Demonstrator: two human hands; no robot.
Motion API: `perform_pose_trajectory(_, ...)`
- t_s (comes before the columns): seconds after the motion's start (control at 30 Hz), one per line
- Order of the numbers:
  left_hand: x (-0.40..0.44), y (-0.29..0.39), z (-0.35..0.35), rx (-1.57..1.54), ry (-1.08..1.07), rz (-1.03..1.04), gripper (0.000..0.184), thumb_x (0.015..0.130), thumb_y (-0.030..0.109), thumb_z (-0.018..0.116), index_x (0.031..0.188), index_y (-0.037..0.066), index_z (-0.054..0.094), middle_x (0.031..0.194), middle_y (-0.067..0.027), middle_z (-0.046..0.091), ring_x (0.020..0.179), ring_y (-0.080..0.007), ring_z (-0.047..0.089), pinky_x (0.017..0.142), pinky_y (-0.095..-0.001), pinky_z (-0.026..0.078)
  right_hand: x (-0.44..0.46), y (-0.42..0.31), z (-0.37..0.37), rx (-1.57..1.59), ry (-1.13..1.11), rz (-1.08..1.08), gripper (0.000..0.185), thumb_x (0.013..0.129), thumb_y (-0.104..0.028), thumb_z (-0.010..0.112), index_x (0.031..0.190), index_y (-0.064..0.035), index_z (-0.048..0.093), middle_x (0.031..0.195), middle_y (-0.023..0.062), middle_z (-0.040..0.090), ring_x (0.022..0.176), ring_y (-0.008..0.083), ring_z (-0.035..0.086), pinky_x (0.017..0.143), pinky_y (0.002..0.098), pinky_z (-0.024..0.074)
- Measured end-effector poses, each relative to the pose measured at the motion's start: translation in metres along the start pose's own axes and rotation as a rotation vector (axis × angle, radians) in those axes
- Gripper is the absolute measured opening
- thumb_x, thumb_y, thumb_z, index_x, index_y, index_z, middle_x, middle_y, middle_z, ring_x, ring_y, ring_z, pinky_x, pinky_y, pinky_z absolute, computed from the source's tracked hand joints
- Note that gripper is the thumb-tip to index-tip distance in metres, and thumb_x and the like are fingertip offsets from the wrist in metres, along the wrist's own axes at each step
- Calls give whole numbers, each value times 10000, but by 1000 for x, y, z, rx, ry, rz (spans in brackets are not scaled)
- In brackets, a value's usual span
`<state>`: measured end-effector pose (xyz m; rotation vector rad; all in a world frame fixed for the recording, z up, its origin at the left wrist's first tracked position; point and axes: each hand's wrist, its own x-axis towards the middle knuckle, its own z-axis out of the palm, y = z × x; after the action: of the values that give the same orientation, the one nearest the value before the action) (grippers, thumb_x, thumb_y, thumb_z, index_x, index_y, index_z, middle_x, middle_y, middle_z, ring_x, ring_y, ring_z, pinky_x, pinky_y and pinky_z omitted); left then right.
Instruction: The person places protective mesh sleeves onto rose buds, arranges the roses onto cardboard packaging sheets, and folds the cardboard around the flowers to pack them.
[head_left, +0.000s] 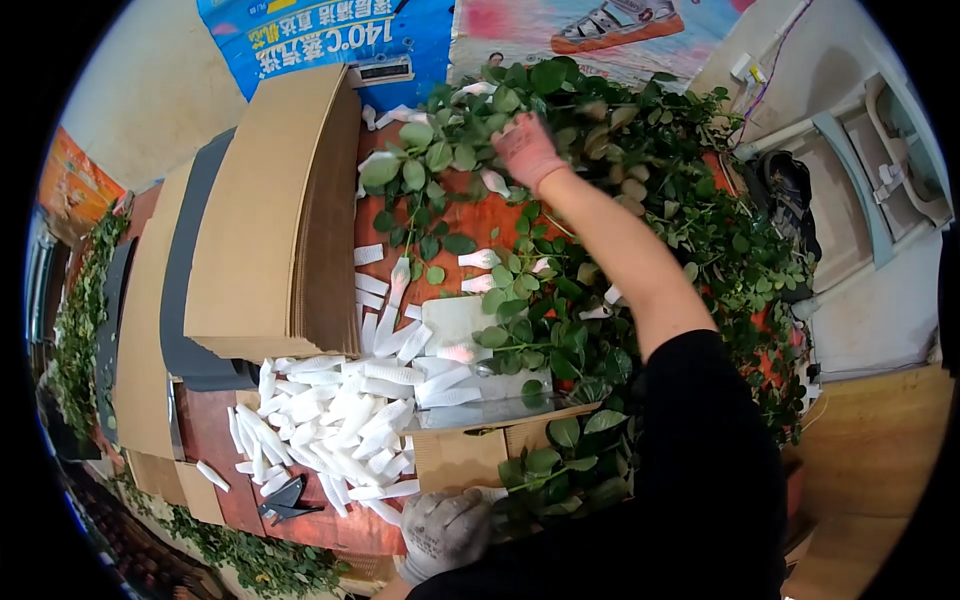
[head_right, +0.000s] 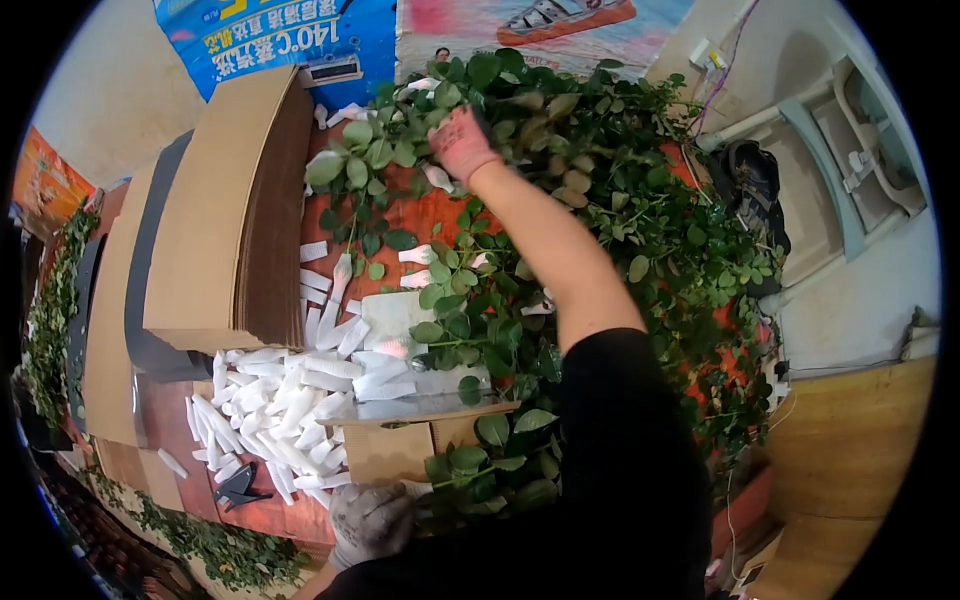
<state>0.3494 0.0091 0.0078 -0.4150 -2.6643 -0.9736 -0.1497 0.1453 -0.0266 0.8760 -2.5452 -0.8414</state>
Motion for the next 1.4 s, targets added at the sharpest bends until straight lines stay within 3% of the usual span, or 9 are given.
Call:
perform_pose_trajectory(0.13, -3, -4, 3, 11, 3, 18, 255, 579, 140, 729, 812, 155, 629, 917, 16, 649, 759, -179, 600, 627, -348, 438, -16, 71, -30, -48, 282, 74, 144, 848, -208, 452, 928, -237, 567, 836, 36, 588, 895, 251, 554, 809, 423, 398)
perform_pose_trajectory(0.27, 0, -7, 1, -28, -21, 29, 267, 581, 135, 740, 826, 150, 635, 930, 10, 651, 766, -181, 603, 624, -342, 439, -38, 143, -101, -140, 461, 149, 393, 762, -249, 563, 1145, -167, 583, 1018, 76, 620, 972, 239, 591, 856, 368, 440)
perform_pose_trajectory(0.37, -4, -6, 4, -25, -39, 6, 268, 573, 128, 739, 821, 150, 638, 935, 8, 653, 773, -180, 606, 627, -342, 444, 0, 186, -82, -152, 485, 191, 267, 798, -162, 527, 1051, -146, 612, 1065, 78, 622, 1022, 260, 542, 871, 436, 401)
perform_pose_trajectory(0.47, -1, -7, 3, -30, -22, 19, 249, 580, 122, 735, 808, 152, 640, 927, 13, 650, 773, -178, 607, 628, -339, 446, 28, 198, -36, -480, 393, 300, 279, 808, -307, 561, 1035, -152, 611, 1071, 79, 622, 1051, 252, 537, 875, 448, 401)
perform_pose_trajectory(0.53, 1, -8, -1, -8, -17, 11, 239, 586, 123, 735, 804, 153, 641, 924, 18, 648, 773, -176, 606, 632, -336, 446, -12, 141, -63, -79, 305, 252, 362, 789, -245, 543, 1120, -107, 595, 1082, 122, 625, 1021, 274, 598, 890, 382, 462)
perform_pose_trajectory(0.7, -4, -8, 5, -23, 17, 21, 223, 599, 130, 738, 798, 158, 641, 919, 31, 644, 779, -166, 604, 641, -327, 444, -65, 118, 46, 514, -695, 340, 444, 775, -261, 559, 1148, -27, 613, 1222, 178, 589, 1116, 333, 578, 919, 412, 478)
perform_pose_trajectory(0.83, -1, -9, 2, -1, -20, 11, 224, 597, 136, 742, 795, 162, 640, 923, 29, 648, 789, -162, 603, 642, -327, 444, -86, 107, 95, 585, -689, 350, 593, 725, -269, 672, 1254, -48, 522, 1295, 177, 536, 1170, 335, 537, 939, 418, 467)
perform_pose_trajectory(1.27, -1, -7, 1, -30, -9, 22, 257, 588, 123, 742, 824, 151, 645, 925, 16, 648, 789, -180, 587, 664, -340, 439, -93, 150, 60, 356, -281, 474, 470, 793, -182, 463, 1248, -83, 521, 1180, 171, 586, 1098, 317, 545, 955, 379, 414)
perform_pose_trajectory(1.4, -4, -6, 3, -50, 0, 27, 271, 590, 110, 740, 842, 148, 646, 924, 11, 647, 789, -188, 586, 666, -342, 437, -90, 179, -48, 452, 412, 482, 377, 749, -227, 583, 1106, -108, 599, 1013, 170, 644, 942, 375, 590, 869, 441, 456)
